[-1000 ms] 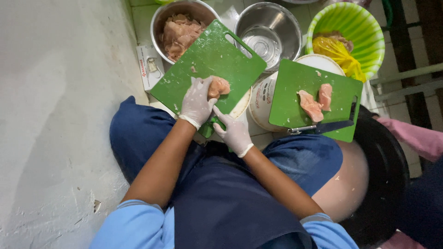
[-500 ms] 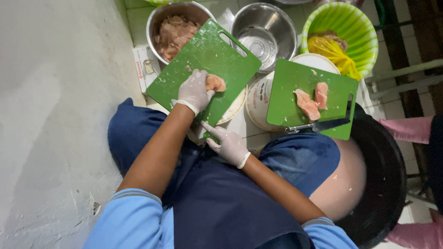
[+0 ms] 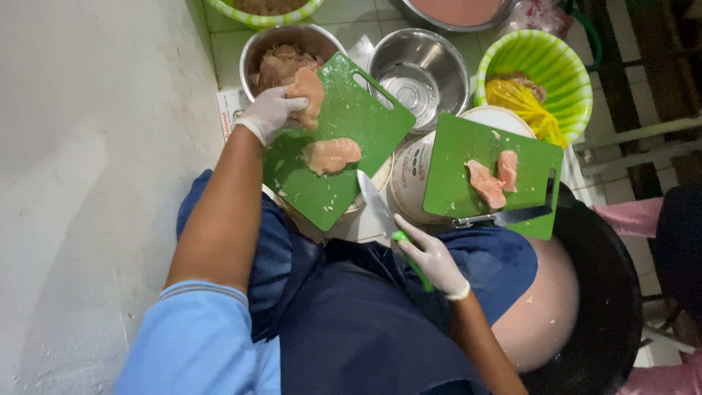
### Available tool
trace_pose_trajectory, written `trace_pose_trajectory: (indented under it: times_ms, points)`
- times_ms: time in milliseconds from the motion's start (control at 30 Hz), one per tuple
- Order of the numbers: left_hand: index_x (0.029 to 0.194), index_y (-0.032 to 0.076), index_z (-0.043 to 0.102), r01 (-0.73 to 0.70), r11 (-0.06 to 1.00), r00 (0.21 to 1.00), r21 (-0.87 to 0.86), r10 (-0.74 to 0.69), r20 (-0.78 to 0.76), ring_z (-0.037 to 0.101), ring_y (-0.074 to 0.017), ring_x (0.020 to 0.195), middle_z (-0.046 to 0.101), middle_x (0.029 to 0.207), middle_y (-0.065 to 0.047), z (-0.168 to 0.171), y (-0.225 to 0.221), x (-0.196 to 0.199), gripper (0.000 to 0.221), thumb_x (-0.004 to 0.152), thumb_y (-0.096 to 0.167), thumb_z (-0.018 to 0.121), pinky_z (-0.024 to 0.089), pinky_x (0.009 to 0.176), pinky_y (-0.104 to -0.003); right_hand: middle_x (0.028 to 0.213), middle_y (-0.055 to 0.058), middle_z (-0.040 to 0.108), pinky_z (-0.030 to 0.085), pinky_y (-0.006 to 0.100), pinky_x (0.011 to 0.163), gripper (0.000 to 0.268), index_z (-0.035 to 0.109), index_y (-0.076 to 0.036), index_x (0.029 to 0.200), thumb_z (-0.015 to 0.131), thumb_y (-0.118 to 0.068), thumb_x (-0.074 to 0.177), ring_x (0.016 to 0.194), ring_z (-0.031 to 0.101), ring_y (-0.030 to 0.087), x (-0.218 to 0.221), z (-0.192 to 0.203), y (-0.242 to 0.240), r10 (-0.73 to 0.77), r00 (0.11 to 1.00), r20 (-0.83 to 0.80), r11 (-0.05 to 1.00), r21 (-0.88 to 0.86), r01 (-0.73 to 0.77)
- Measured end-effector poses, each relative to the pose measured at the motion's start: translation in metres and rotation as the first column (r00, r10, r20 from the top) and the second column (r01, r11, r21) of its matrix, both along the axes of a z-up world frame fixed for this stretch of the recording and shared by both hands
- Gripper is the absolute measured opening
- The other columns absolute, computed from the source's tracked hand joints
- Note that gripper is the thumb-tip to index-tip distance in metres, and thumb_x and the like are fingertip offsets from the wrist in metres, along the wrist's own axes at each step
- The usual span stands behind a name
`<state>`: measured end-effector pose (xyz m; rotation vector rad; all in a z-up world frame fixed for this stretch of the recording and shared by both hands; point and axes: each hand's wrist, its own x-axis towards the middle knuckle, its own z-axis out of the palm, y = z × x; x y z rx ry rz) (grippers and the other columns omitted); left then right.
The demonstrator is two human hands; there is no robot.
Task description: Slicing raw poultry breasts into thin strips on a cutting board using a knife.
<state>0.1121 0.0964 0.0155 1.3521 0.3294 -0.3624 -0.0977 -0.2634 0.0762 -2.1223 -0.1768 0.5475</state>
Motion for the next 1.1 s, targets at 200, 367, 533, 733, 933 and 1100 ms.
trace_pose_trajectory:
  times_ms: [200, 367, 533, 733, 933, 1100]
  points:
    - [0.085, 0.020, 0.075, -0.063, 0.874, 0.994, 0.481, 0.014, 0.105, 0.073, -0.0247, 0.073, 0.071, 0.080, -0.009, 0.014, 0.044, 0.018, 0.013, 0.073, 0.018, 0.074, 0.063, 0.058, -0.041, 0.147, 0.010, 0.052, 0.034, 0.044, 0.113, 0.052, 0.053, -0.017, 0.143, 0.060, -0.013, 0.092, 0.137, 0.043, 0.027, -0.015, -0.010, -0.033, -0.126, 0.988, -0.089, 0.991, 0.042, 0.130]
    - [0.121, 0.010, 0.047, -0.136, 0.982, 0.984, -0.129, 0.149, 0.098, 0.044, -0.0076, 0.061, 0.048, 0.086, -0.004, -0.050, 0.048, 0.072, 0.033, 0.089, 0.002, 0.049, 0.037, 0.049, -0.022, 0.150, 0.000, 0.049, 0.029, 0.025, 0.113, 0.057, 0.048, -0.019, 0.145, 0.057, -0.032, 0.090, 0.138, 0.043, 0.009, -0.015, -0.003, -0.029, -0.204, 0.971, -0.125, 0.978, -0.062, 0.198]
    - [0.135, 0.017, 0.053, 0.177, 0.819, 0.975, 0.546, -0.223, 0.019, 0.047, -0.0299, 0.128, 0.051, 0.143, -0.009, 0.103, -0.034, -0.013, 0.046, 0.093, 0.034, 0.042, 0.040, 0.105, -0.052, 0.149, 0.002, 0.050, 0.029, 0.025, 0.114, 0.055, 0.050, -0.016, 0.144, 0.058, -0.027, 0.090, 0.138, 0.043, 0.009, -0.010, -0.002, -0.024, -0.301, 0.946, -0.118, 0.952, 0.025, 0.306]
    - [0.131, 0.007, 0.055, 0.402, 0.212, 0.715, 0.891, -0.680, -0.162, 0.044, -0.0335, 0.129, 0.047, 0.136, -0.022, 0.044, -0.081, -0.033, 0.048, 0.090, 0.031, 0.049, 0.043, 0.106, -0.051, 0.152, 0.005, 0.045, 0.026, 0.028, 0.115, 0.060, 0.045, -0.012, 0.146, 0.055, -0.034, 0.091, 0.141, 0.039, 0.014, 0.045, -0.021, -0.018, -0.295, 0.955, -0.011, 0.955, 0.023, 0.296]
    - [0.120, 0.010, 0.053, 0.395, 0.048, 0.720, 0.917, -0.637, -0.276, 0.056, -0.0309, 0.111, 0.059, 0.118, -0.014, 0.038, -0.091, -0.033, 0.050, 0.081, 0.033, 0.075, 0.050, 0.091, -0.044, 0.158, 0.011, 0.031, 0.017, 0.042, 0.120, 0.072, 0.033, -0.013, 0.151, 0.051, -0.039, 0.087, 0.147, 0.028, 0.026, 0.174, 0.023, -0.014, -0.312, 0.928, 0.203, 0.947, -0.016, 0.322]
    - [0.107, 0.007, 0.070, 0.480, -0.042, 0.653, 0.876, -0.650, -0.389, 0.061, -0.0343, 0.105, 0.066, 0.110, -0.017, 0.039, -0.088, -0.026, 0.042, 0.079, 0.038, 0.064, 0.054, 0.084, -0.045, 0.162, 0.015, 0.018, 0.026, 0.044, 0.119, 0.059, 0.020, -0.002, 0.152, 0.041, -0.021, 0.100, 0.147, 0.024, 0.029, 0.266, 0.106, -0.010, -0.534, 0.828, 0.173, 0.832, 0.283, 0.477]
